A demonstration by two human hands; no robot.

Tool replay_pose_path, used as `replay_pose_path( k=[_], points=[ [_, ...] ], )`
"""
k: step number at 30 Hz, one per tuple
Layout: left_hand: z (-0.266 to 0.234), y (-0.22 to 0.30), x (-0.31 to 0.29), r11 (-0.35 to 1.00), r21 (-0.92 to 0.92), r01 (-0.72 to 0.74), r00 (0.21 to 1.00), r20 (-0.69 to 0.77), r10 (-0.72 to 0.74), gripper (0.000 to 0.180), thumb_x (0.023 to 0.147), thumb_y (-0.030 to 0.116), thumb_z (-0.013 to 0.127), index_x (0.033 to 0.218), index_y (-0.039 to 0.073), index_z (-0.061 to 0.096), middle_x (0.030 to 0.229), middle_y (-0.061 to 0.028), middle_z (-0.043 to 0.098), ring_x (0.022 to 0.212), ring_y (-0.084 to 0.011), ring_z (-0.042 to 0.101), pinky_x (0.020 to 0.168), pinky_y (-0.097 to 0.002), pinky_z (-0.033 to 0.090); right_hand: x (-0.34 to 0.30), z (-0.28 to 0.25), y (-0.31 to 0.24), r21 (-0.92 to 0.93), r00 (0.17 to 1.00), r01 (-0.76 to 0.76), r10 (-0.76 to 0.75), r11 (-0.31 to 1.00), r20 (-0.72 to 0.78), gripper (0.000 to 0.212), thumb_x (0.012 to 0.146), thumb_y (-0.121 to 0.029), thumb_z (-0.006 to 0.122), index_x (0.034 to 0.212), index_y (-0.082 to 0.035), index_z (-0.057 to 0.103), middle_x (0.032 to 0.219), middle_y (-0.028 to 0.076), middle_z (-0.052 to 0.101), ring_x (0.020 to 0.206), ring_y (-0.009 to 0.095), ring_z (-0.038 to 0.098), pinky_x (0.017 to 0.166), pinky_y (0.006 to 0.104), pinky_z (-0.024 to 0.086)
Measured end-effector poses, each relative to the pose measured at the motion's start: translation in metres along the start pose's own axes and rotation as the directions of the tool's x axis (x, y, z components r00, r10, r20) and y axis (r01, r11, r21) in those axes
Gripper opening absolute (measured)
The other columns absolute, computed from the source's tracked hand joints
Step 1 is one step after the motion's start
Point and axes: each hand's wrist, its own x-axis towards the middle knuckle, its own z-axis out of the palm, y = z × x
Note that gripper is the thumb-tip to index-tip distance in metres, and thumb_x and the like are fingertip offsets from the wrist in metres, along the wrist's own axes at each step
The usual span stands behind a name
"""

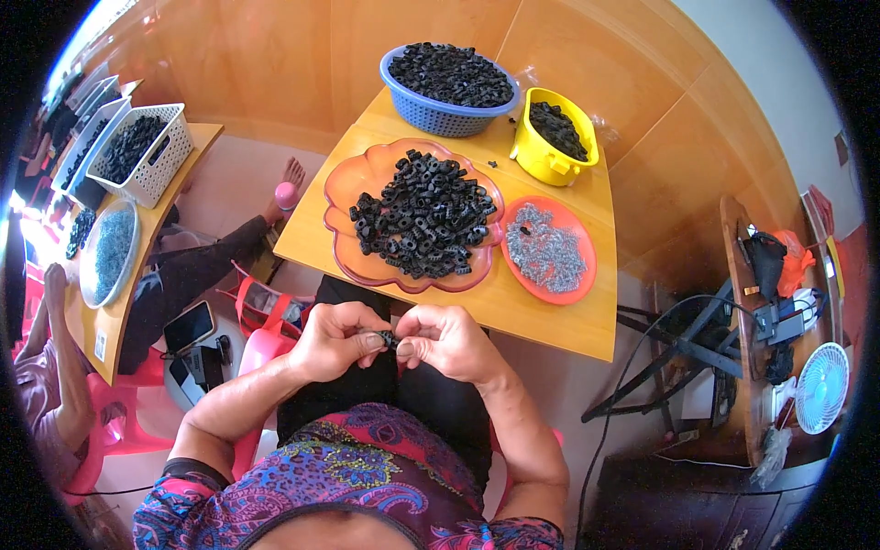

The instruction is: The person assembles components by picking up plastic pieces and metal pins from dishes on the table and inserting the metal pins into the plastic pieces by hand.

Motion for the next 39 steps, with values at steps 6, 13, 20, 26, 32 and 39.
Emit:
replay_pose_path(
  k=[6,13,20,26,32,39],
  points=[
    [0.009,-0.001,0.001,0.996,0.052,-0.072,0.997,0.025,0.071,0.006,0.087,-0.002,0.059,0.092,-0.003,0.061,0.072,-0.0033,0.06,0.058,-0.0071,0.056,0.05,-0.0212,0.045,0.0,-0.003,0.011,-0.036,0.999,0.017,-0.015,0.999,0.052,0.008,0.087,-0.005,0.062,0.088,0.002,0.058,0.076,0.005,0.062,0.069,0.011,0.061,0.062,0.024,0.052],
    [0.01,-0.009,0.012,0.993,-0.108,-0.053,0.995,-0.087,0.043,0.032,0.09,0.001,0.054,0.121,-0.005,0.05,0.08,-0.0045,0.061,0.068,-0.0089,0.057,0.061,-0.0234,0.049,0.008,-0.011,-0.006,-0.22,0.994,-0.097,0.085,0.971,-0.065,0.013,0.089,-0.005,0.058,0.097,0.006,0.058,0.078,0.009,0.064,0.07,0.013,0.063,0.062,0.0251,0.052],
    [0.005,-0.024,0.017,0.991,-0.132,-0.036,0.998,-0.06,0.028,0.039,0.091,0.007,0.057,0.126,-0.006,0.046,0.09,-0.007,0.061,0.073,-0.0124,0.06,0.066,-0.0253,0.051,0.071,-0.185,-0.094,0.257,0.858,0.395,-0.254,0.882,-0.447,0.017,0.091,-0.011,0.053,0.092,0.005,0.058,0.084,0.016,0.064,0.075,0.022,0.064,0.069,0.0298,0.054],
    [0.003,-0.029,0.017,0.997,-0.06,0.055,0.998,-0.007,-0.055,0.033,0.09,0.005,0.058,0.12,-0.007,0.049,0.09,-0.0064,0.061,0.076,-0.0112,0.06,0.07,-0.0251,0.051,0.072,-0.255,-0.095,-0.086,0.687,0.076,-0.114,0.993,-0.718,0.022,0.088,-0.018,0.061,0.086,0.003,0.057,0.075,0.012,0.063,0.063,0.02,0.061,0.057,0.0292,0.052],
    [-0.001,-0.026,0.016,0.986,0.127,0.111,0.99,0.072,-0.121,0.028,0.09,0.006,0.059,0.114,-0.007,0.054,0.091,-0.0062,0.061,0.079,-0.011,0.06,0.071,-0.0254,0.051,0.011,-0.219,-0.025,-0.718,0.772,-0.372,-0.235,0.588,-0.591,0.009,0.078,-0.005,0.062,0.083,0.001,0.066,0.075,0.014,0.066,0.067,0.023,0.064,0.062,0.0349,0.051],
    [0.006,-0.011,0.016,0.978,0.203,-0.035,0.999,0.037,0.028,0.022,0.085,0.006,0.063,0.104,-0.004,0.06,0.086,-0.0079,0.063,0.077,-0.0109,0.059,0.067,-0.0257,0.048,-0.014,-0.205,0.012,-0.915,0.848,-0.36,-0.347,0.18,-0.402,0.025,0.071,0.005,0.053,0.092,0.0,0.066,0.088,0.024,0.062,0.084,0.038,0.061,0.075,0.0399,0.048]
  ],
)
